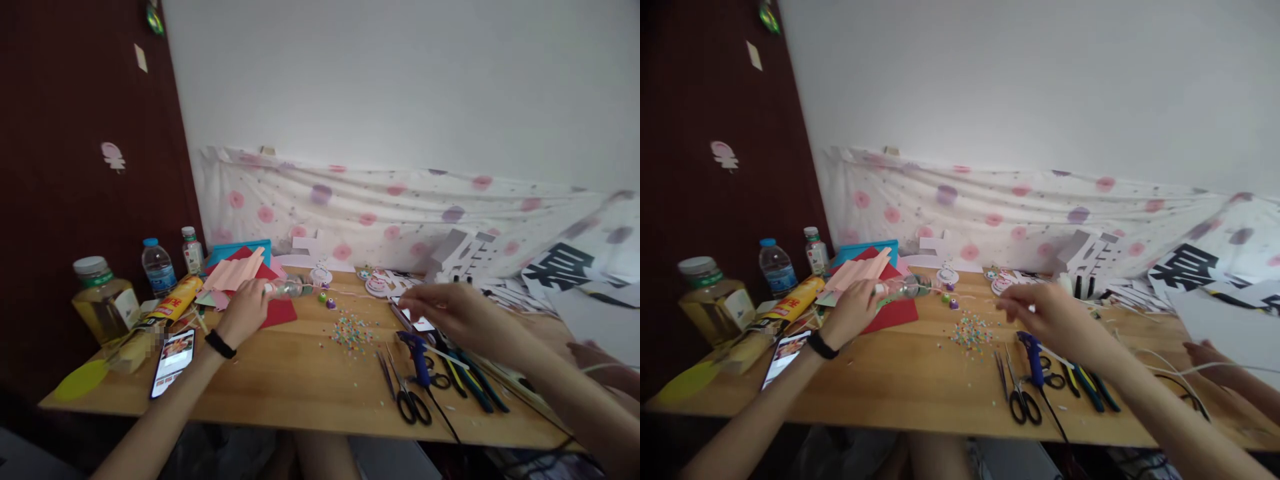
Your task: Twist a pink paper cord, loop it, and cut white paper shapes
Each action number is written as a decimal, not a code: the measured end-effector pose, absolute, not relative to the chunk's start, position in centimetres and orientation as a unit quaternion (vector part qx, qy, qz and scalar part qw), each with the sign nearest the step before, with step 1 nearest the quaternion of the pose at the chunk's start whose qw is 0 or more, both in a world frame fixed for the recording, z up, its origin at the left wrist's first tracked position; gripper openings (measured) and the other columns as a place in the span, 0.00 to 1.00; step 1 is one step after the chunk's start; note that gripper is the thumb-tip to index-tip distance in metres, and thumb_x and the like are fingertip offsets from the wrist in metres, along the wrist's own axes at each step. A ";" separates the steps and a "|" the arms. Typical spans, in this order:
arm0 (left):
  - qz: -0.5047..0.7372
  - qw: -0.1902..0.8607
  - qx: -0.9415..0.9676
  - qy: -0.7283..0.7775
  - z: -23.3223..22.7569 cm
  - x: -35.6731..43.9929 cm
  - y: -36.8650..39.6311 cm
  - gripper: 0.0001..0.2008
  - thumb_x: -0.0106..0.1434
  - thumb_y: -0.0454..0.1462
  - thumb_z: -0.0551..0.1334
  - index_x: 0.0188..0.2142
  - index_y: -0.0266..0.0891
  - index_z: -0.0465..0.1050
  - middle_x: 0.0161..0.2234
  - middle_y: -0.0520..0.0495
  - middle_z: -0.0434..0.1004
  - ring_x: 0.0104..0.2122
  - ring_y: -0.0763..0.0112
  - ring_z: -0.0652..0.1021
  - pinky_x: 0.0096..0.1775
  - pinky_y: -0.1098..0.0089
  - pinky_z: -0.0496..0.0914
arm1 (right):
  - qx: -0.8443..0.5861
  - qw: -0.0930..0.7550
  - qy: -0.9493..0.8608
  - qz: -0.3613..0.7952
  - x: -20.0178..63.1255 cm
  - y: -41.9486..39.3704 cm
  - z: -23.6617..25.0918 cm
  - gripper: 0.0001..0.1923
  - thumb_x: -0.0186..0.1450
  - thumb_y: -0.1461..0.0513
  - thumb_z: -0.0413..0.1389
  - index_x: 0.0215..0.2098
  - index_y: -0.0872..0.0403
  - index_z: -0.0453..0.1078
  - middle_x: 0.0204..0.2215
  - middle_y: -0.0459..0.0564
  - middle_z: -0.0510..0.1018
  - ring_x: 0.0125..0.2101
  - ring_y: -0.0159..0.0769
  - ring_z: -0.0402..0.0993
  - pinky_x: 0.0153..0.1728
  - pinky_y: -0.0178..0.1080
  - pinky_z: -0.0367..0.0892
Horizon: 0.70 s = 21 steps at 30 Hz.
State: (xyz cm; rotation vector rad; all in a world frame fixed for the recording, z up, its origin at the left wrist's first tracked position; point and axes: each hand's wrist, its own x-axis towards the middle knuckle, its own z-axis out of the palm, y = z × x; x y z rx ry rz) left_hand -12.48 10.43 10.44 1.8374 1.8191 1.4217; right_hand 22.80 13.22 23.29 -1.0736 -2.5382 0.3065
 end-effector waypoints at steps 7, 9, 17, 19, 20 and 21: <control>0.683 0.162 0.464 0.540 10.5 -11.6 11.2 0.18 0.61 0.49 0.57 0.40 0.38 0.70 0.37 0.43 0.76 0.39 0.59 0.76 0.47 0.58 0.70 | -0.400 0.221 -0.854 0.249 21.7 10.4 14.9 0.22 0.68 0.49 0.49 0.26 0.53 0.73 0.24 0.48 0.78 0.28 0.38 0.72 0.31 0.37 0.62; 0.705 0.236 0.456 0.489 10.8 -10.8 10.5 0.18 0.60 0.52 0.58 0.34 0.39 0.70 0.33 0.45 0.76 0.35 0.64 0.77 0.41 0.62 0.72 | -0.388 0.235 -0.838 0.303 22.0 11.1 13.0 0.23 0.68 0.48 0.50 0.25 0.54 0.73 0.26 0.49 0.78 0.30 0.38 0.72 0.34 0.38 0.63; 0.597 0.464 0.545 0.362 12.7 -8.1 6.3 0.20 0.59 0.54 0.62 0.31 0.38 0.75 0.29 0.47 0.76 0.28 0.70 0.75 0.29 0.71 0.72 | -0.359 0.185 -0.795 0.452 24.2 15.8 11.9 0.26 0.60 0.40 0.54 0.23 0.52 0.70 0.23 0.50 0.75 0.28 0.40 0.72 0.33 0.41 0.67; 0.521 0.481 0.604 0.363 13.0 -8.1 5.9 0.20 0.59 0.52 0.63 0.33 0.37 0.77 0.29 0.46 0.77 0.28 0.70 0.75 0.30 0.71 0.71 | -0.367 0.166 -0.797 0.450 25.2 17.4 13.2 0.27 0.59 0.39 0.54 0.23 0.53 0.70 0.21 0.49 0.74 0.25 0.39 0.71 0.28 0.40 0.65; 0.475 0.480 0.638 0.370 13.2 -8.2 5.9 0.19 0.60 0.51 0.63 0.36 0.36 0.78 0.30 0.45 0.78 0.28 0.70 0.75 0.31 0.71 0.70 | -0.369 0.153 -0.799 0.450 25.6 18.2 14.0 0.26 0.58 0.39 0.56 0.23 0.53 0.71 0.20 0.49 0.74 0.23 0.37 0.70 0.27 0.39 0.64; 0.428 0.473 0.671 0.378 13.3 -8.2 5.9 0.19 0.61 0.50 0.62 0.38 0.36 0.78 0.30 0.45 0.79 0.29 0.70 0.75 0.31 0.71 0.70 | -0.368 0.138 -0.803 0.448 25.9 18.8 15.0 0.26 0.56 0.40 0.59 0.22 0.54 0.71 0.19 0.48 0.74 0.21 0.36 0.68 0.26 0.38 0.64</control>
